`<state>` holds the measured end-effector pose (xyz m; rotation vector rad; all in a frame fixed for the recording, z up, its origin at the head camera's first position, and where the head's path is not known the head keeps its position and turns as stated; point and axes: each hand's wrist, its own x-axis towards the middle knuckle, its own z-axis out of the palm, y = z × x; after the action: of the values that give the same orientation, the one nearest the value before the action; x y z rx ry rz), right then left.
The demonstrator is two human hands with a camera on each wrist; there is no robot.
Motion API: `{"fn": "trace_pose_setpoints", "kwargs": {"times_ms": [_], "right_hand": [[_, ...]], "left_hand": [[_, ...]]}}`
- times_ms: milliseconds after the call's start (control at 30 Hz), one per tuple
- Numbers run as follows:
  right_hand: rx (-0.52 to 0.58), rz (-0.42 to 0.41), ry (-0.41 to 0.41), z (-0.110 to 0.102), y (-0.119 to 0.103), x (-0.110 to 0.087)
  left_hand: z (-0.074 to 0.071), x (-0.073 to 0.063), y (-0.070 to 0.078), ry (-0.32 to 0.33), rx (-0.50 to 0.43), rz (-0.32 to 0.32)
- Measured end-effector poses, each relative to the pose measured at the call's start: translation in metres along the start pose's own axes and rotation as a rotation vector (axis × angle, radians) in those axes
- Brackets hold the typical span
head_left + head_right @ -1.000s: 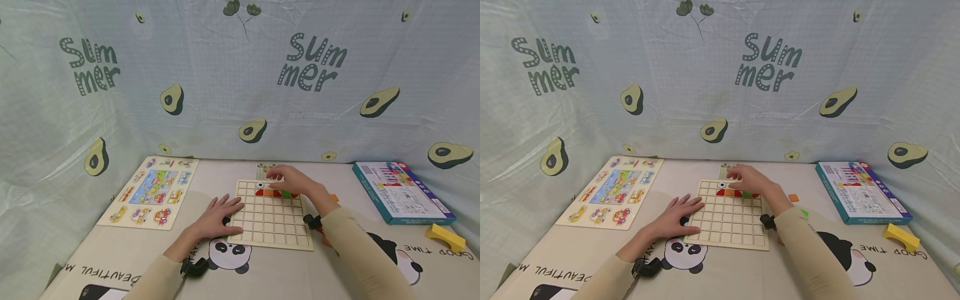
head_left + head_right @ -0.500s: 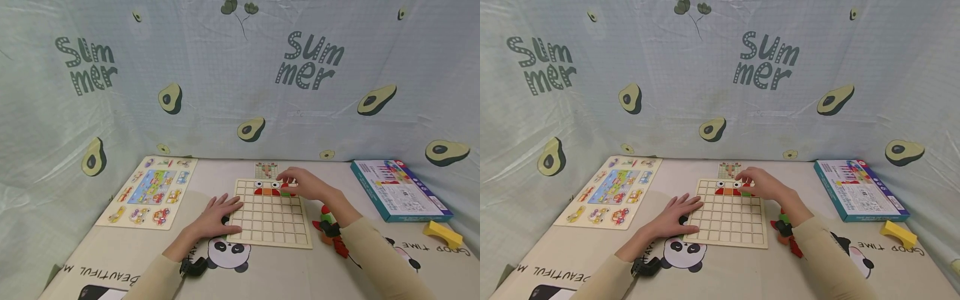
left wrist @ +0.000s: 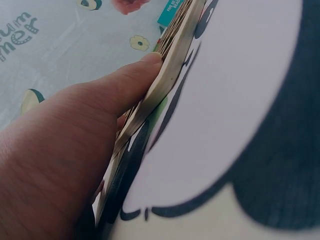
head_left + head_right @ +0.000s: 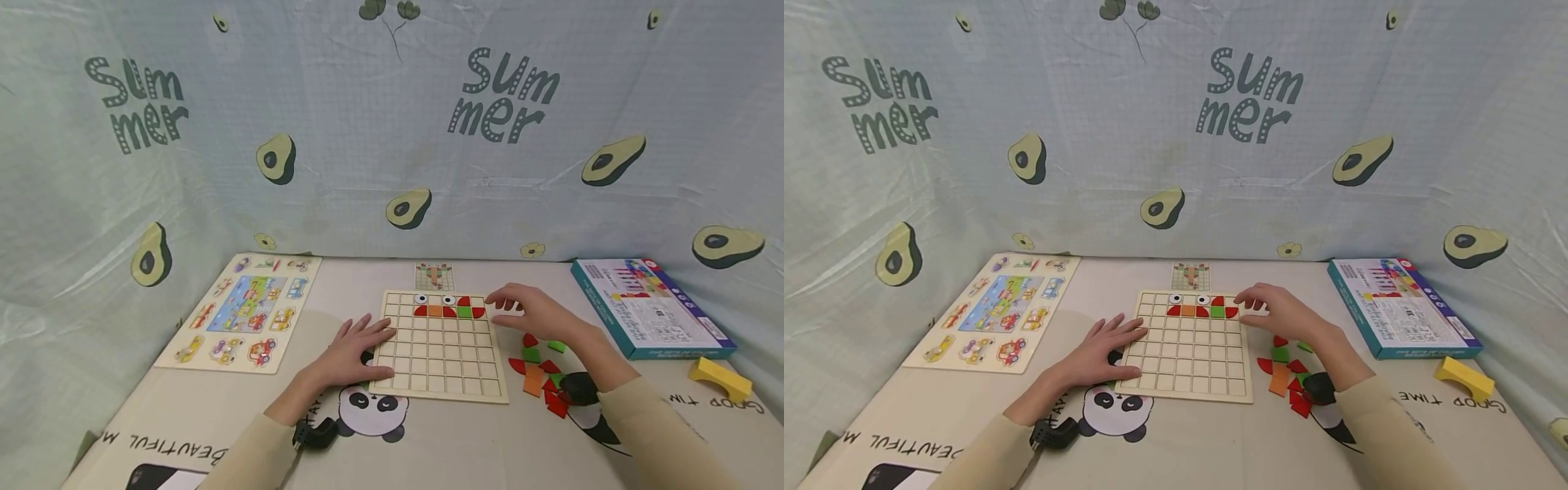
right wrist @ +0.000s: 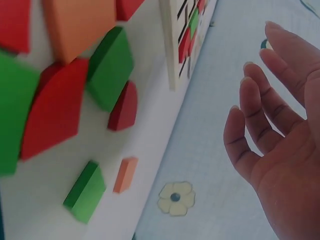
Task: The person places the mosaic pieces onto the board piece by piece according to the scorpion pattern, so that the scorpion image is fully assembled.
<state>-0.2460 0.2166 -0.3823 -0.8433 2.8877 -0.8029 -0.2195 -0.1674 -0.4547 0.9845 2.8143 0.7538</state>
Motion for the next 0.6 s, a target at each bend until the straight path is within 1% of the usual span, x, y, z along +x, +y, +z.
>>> {"fn": "trace_pose_setpoints", "kwargs": {"times_ms": [167,267,600], "right_hand": [[0.014,0.004,0.033,-0.003,0.009,-0.014],[0.019,0.009,0.038,-0.004,0.014,-0.020],[0.053,0.050,0.009,-0.005,0.023,-0.035]], "left_hand": [[0.000,0.001,0.000,-0.003,0.003,0.003],[0.000,0.002,0.000,-0.002,0.005,0.005],[-0.001,0.001,0.000,0.006,0.000,0.010]]}}
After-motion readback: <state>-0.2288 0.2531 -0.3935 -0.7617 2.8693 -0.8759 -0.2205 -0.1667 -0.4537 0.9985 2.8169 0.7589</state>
